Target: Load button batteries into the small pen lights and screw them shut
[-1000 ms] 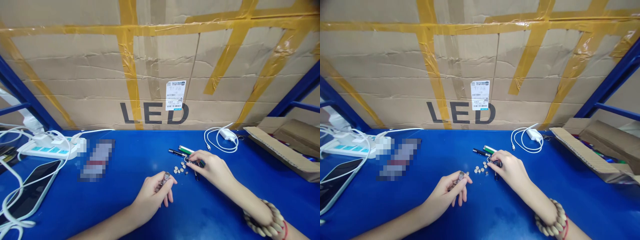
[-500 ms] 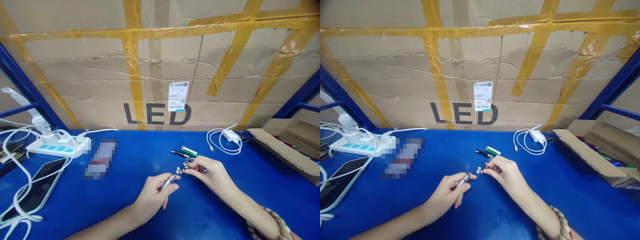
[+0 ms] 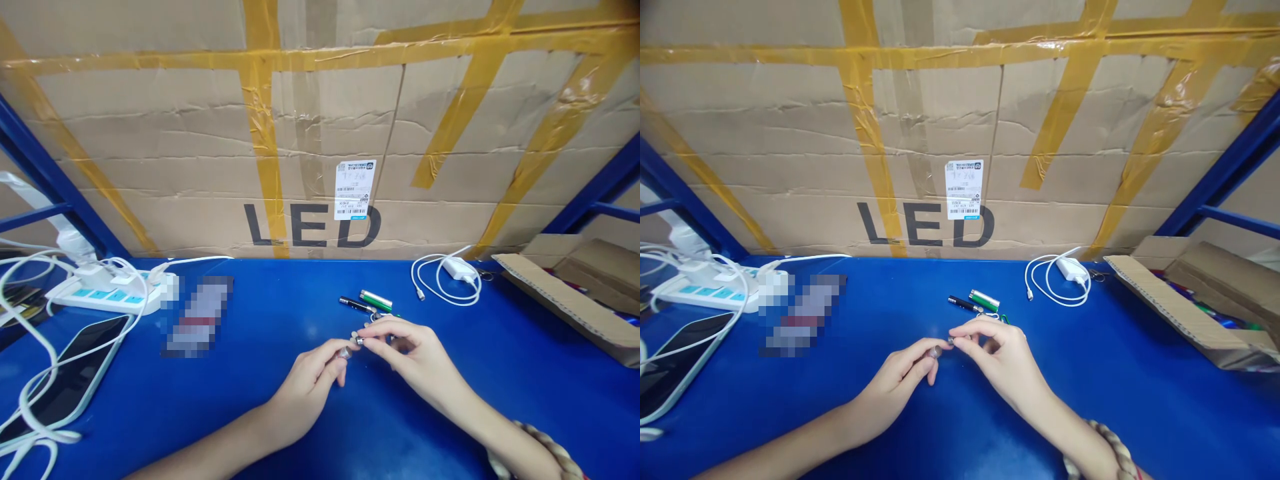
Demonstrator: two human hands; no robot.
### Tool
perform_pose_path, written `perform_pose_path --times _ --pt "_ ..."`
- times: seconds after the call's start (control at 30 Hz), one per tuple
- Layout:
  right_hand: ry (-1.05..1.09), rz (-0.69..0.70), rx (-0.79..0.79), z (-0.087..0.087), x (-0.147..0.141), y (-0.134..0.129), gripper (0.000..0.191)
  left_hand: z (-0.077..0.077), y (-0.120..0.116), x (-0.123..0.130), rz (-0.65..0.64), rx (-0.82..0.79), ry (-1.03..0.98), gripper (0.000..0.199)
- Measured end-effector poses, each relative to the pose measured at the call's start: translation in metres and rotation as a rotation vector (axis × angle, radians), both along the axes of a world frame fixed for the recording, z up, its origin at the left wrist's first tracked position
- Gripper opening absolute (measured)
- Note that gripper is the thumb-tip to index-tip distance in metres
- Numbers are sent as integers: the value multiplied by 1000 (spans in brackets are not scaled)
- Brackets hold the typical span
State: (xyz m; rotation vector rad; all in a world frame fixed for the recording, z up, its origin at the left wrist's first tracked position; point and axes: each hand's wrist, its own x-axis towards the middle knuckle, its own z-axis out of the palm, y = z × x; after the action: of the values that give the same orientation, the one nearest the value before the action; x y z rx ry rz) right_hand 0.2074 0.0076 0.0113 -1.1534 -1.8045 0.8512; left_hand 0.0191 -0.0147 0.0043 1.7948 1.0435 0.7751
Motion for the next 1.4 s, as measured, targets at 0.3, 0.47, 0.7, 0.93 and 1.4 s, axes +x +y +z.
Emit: perform_pose_path --times 0.3,0.47,0.7,0.93,1.4 --pt "182 111 -53 4 -4 -4 9 -4 -2 0 57 -22 5 20" --pt "231 154 -193 6 -5 -4 14 -3 -4 2 68 26 -1 19" --pt "278 233 -502 5 -5 -5 37 -4 -6 0 63 91 -58 20" --pt "360 292 -560 2 -3 -2 36 -4 -7 -1 54 125 -38 22" --pt "535 349 -691 0 -2 -1 42 -8 -10 -1 44 264 8 22"
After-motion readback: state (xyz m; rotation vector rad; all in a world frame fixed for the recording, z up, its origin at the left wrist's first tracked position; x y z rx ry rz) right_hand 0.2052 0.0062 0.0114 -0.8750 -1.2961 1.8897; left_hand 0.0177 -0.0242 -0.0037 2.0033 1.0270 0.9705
